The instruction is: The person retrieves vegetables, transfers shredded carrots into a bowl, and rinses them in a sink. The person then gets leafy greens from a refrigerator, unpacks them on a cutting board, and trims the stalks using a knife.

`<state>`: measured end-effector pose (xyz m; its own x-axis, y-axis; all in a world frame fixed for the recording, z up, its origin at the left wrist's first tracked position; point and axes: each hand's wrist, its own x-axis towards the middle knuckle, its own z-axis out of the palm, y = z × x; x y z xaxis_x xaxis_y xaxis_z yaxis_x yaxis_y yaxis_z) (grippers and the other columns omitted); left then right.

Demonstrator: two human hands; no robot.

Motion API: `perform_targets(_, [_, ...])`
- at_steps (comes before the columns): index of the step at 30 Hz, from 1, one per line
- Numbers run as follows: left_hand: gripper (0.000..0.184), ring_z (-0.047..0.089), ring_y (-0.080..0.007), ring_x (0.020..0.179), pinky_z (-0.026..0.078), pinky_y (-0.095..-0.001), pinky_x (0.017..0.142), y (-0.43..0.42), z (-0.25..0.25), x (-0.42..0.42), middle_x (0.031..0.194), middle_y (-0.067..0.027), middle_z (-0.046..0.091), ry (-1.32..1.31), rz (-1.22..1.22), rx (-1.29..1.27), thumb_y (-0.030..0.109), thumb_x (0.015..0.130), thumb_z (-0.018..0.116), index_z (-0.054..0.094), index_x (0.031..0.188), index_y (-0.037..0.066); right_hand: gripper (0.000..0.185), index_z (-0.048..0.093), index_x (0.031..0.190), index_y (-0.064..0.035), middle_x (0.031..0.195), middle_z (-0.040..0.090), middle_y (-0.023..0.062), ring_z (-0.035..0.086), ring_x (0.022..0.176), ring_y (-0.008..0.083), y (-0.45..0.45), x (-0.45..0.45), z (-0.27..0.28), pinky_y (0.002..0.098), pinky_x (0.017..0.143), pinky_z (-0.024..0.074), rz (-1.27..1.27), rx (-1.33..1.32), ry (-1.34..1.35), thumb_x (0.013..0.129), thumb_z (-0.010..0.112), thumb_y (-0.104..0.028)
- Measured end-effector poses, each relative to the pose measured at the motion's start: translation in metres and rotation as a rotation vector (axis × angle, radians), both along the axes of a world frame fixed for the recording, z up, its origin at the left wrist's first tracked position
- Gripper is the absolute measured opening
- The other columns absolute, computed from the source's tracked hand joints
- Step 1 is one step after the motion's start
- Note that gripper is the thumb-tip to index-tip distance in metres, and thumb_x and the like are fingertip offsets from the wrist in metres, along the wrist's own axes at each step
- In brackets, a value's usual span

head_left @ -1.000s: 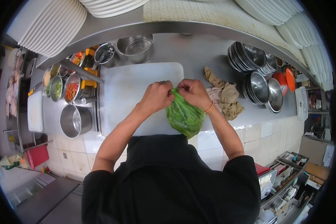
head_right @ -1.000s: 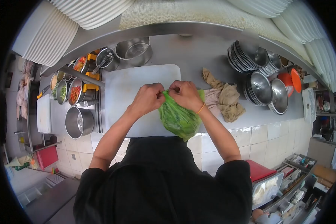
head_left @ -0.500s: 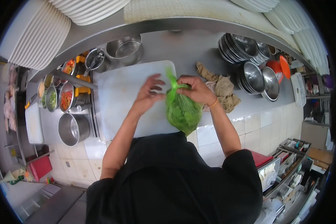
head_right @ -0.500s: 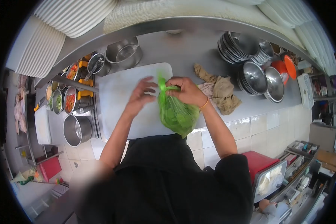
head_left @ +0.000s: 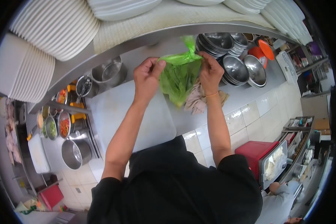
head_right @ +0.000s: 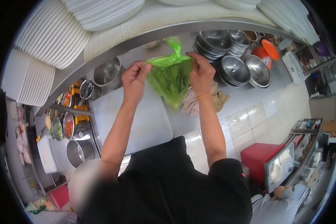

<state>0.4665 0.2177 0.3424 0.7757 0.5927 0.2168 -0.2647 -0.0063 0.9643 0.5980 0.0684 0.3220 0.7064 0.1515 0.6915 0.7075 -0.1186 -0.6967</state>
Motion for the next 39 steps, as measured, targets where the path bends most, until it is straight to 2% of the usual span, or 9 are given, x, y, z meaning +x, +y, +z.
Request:
perform_targets(7, [0.013, 0.057, -0.0183, 0.070, 0.047, -0.0305, 0.067, -0.058, -0.080, -0.044, 0.084, -0.0096, 0.061, 0.144, 0.128, 0.359, 0.008, 0.084, 0.067, 0.060, 0.091, 0.000, 0.013, 0.064, 0.098, -0.0017, 0.088, 0.064, 0.0158, 0.063, 0.076, 0.0261, 0.001, 0.015, -0.028, 0.0335, 0.068, 0.0471, -0.264, -0.075, -0.001, 0.089, 0.055, -0.006])
perform_targets(12, [0.018, 0.064, -0.0297, 0.077, 0.049, -0.0333, 0.070, -0.073, -0.150, -0.089, 0.091, -0.0165, 0.064, 0.423, -0.207, 0.579, 0.012, 0.080, 0.069, 0.061, 0.092, 0.000, 0.033, 0.062, 0.107, -0.0006, 0.086, 0.064, 0.0096, 0.060, 0.074, 0.0187, -0.023, -0.078, -0.112, 0.0301, 0.066, 0.0476, -0.037, -0.108, 0.783, 0.088, 0.065, -0.027])
perform_targets(15, [0.021, 0.065, -0.0261, 0.075, 0.049, -0.0333, 0.069, -0.054, -0.116, -0.096, 0.091, -0.0145, 0.065, 0.549, -0.142, 0.273, 0.016, 0.084, 0.064, 0.061, 0.093, -0.002, 0.043, 0.056, 0.121, -0.0011, 0.103, 0.060, 0.0061, 0.057, 0.083, 0.0105, -0.038, -0.132, -0.129, 0.0236, 0.062, 0.0478, 0.387, -0.303, 0.863, 0.088, 0.068, -0.026])
perform_targets(19, [0.021, 0.060, -0.0177, 0.065, 0.048, -0.0305, 0.059, -0.029, -0.112, -0.068, 0.076, -0.0072, 0.060, 0.259, 0.152, -0.526, 0.017, 0.089, 0.058, 0.062, 0.097, -0.002, 0.043, 0.058, 0.121, 0.0002, 0.091, 0.064, 0.0044, 0.059, 0.076, 0.0114, -0.011, -0.153, -0.116, 0.0238, 0.069, 0.0487, 0.264, 0.049, 0.882, 0.083, 0.071, -0.016])
perform_targets(25, [0.019, 0.060, -0.0156, 0.065, 0.052, -0.0308, 0.058, -0.009, -0.133, -0.041, 0.082, -0.0085, 0.063, 0.543, -0.282, -0.348, 0.016, 0.091, 0.058, 0.061, 0.101, 0.001, 0.021, 0.065, 0.101, -0.0006, 0.083, 0.063, -0.0014, 0.056, 0.069, 0.0077, 0.006, -0.114, -0.176, 0.0207, 0.060, 0.0456, 0.365, 0.030, 0.849, 0.080, 0.066, -0.001])
perform_targets(29, [0.006, 0.051, -0.0094, 0.055, 0.042, -0.0253, 0.052, 0.019, -0.158, -0.058, 0.067, -0.0023, 0.057, 0.283, -0.026, -0.575, 0.006, 0.087, 0.065, 0.062, 0.086, 0.002, 0.009, 0.062, 0.077, -0.0026, 0.075, 0.061, -0.0025, 0.053, 0.065, 0.0057, -0.061, -0.096, -0.159, 0.0215, 0.058, 0.0430, 0.182, -0.079, 0.889, 0.078, 0.062, 0.006])
perform_targets(35, [0.009, 0.048, -0.0091, 0.056, 0.043, -0.0248, 0.056, 0.005, -0.148, -0.093, 0.061, -0.0007, 0.052, 0.400, -0.211, -0.214, -0.005, 0.078, 0.060, 0.059, 0.082, 0.002, 0.010, 0.058, 0.085, -0.0011, 0.080, 0.059, 0.0012, 0.052, 0.072, 0.0086, -0.103, -0.094, -0.140, 0.0230, 0.066, 0.0428, -0.148, 0.336, 0.803, 0.078, 0.064, 0.002])
perform_targets(36, [0.017, 0.055, -0.0167, 0.066, 0.046, -0.0291, 0.063, 0.001, -0.156, -0.102, 0.072, -0.0053, 0.057, 0.546, -0.279, 0.117, -0.002, 0.072, 0.061, 0.060, 0.089, 0.003, 0.011, 0.057, 0.088, -0.0011, 0.081, 0.059, 0.0014, 0.051, 0.073, 0.0090, -0.103, -0.096, -0.138, 0.0229, 0.067, 0.0424, -0.200, 0.399, 0.762, 0.079, 0.063, 0.001])
perform_targets(39, [0.028, 0.058, -0.0265, 0.085, 0.049, -0.0349, 0.073, -0.035, -0.097, -0.099, 0.093, -0.0107, 0.061, 0.323, 0.150, 0.681, 0.008, 0.070, 0.068, 0.060, 0.097, 0.004, 0.015, 0.055, 0.096, -0.0012, 0.084, 0.057, 0.0023, 0.050, 0.075, 0.0105, -0.098, -0.108, -0.116, 0.0239, 0.069, 0.0417, -0.342, 0.486, 0.789, 0.082, 0.061, -0.002])
